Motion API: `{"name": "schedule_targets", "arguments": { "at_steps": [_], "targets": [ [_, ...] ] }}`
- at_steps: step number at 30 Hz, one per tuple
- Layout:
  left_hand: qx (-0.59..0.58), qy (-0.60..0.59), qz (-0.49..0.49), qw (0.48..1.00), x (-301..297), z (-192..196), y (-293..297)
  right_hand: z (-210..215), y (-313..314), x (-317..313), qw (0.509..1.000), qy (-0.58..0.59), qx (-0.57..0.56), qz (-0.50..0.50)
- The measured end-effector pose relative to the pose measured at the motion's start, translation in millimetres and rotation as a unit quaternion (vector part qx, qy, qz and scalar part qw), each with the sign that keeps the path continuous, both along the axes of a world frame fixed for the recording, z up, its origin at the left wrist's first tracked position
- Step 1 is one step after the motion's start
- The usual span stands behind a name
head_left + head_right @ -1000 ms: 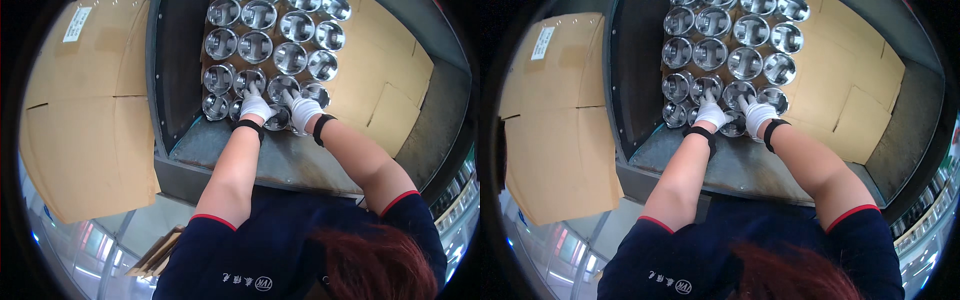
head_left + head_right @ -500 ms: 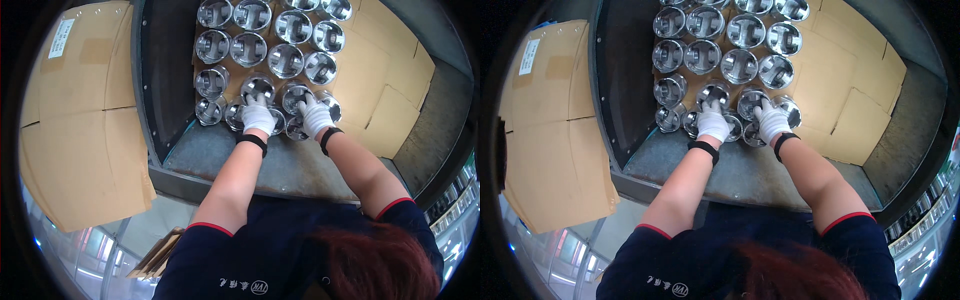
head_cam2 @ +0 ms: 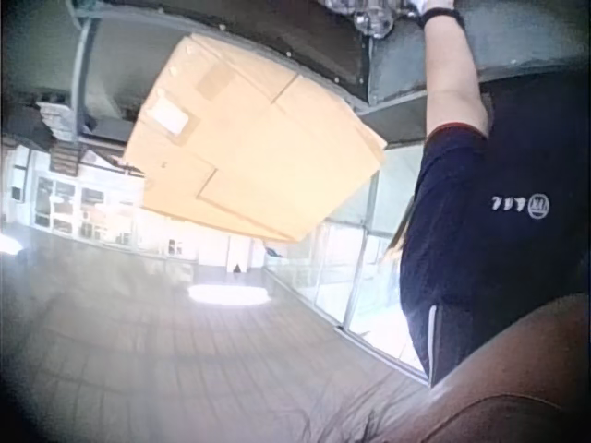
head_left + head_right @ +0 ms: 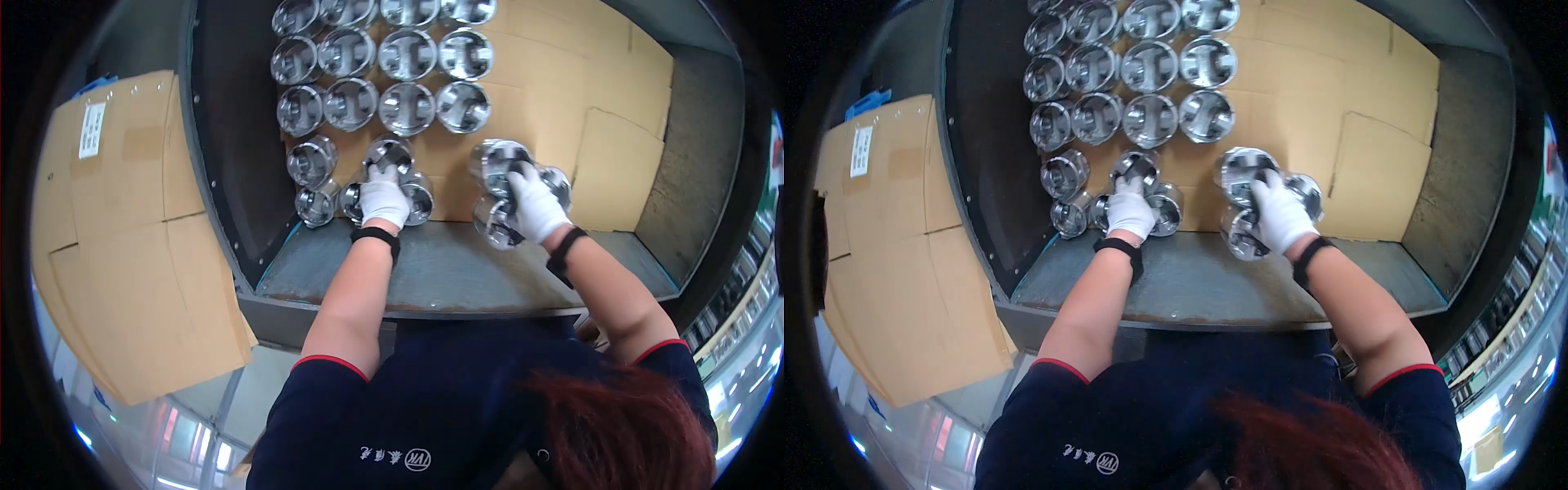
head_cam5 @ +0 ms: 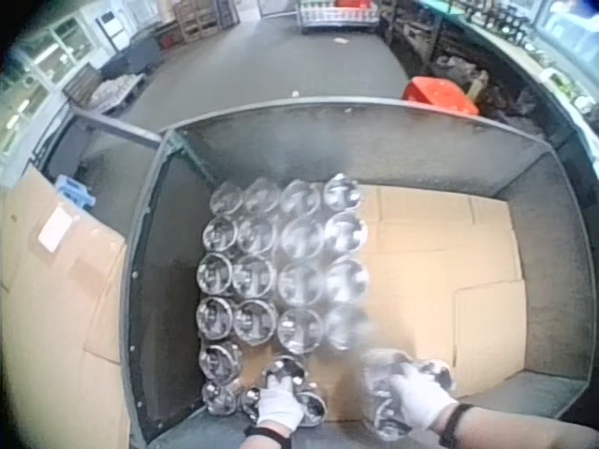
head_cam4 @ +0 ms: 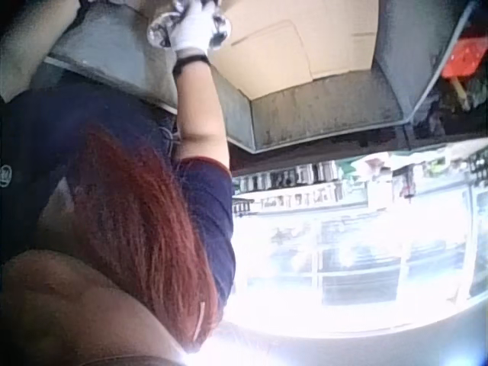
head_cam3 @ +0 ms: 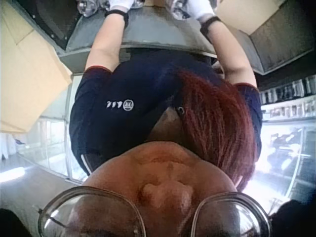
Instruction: The person picks up cylindrical metal parts and places them onto a jig with dial indicators to check dimensions. After checking, the person removes the parts and places them into a cardboard box. The person repeats this process for multiple parts.
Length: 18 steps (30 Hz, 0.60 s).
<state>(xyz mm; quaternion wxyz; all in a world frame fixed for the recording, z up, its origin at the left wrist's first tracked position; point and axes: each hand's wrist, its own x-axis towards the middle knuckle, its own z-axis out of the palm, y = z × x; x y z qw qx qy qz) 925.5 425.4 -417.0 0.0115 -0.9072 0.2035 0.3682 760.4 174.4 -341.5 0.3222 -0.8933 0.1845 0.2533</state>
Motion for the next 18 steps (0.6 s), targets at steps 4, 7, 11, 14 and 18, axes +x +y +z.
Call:
{"name": "schedule_targets", "arguments": {
  "at_steps": [4, 7, 11, 14, 18],
  "targets": [
    [-0.078, -0.024, 0.031, 0.996, 1, 11, -6, 81, -58, -73, 0.984, -0.129, -0.081, -0.087],
    [-0.199, -0.017, 0.048, 0.979, -4, 47, -14, 144, -99, -124, 0.948, -0.184, -0.163, -0.202],
    [-0.241, 0.108, 0.082, 0.961, -26, 119, -46, 246, -159, -208, 0.896, -0.207, -0.277, -0.278],
    [-0.201, 0.037, 0.018, 0.979, -58, 173, -80, 320, -191, -282, 0.852, -0.174, -0.262, -0.417],
    [-0.089, -0.087, -0.118, 0.985, -104, 251, -144, 405, -249, -389, 0.820, -0.199, -0.225, -0.487]
  ]
}}
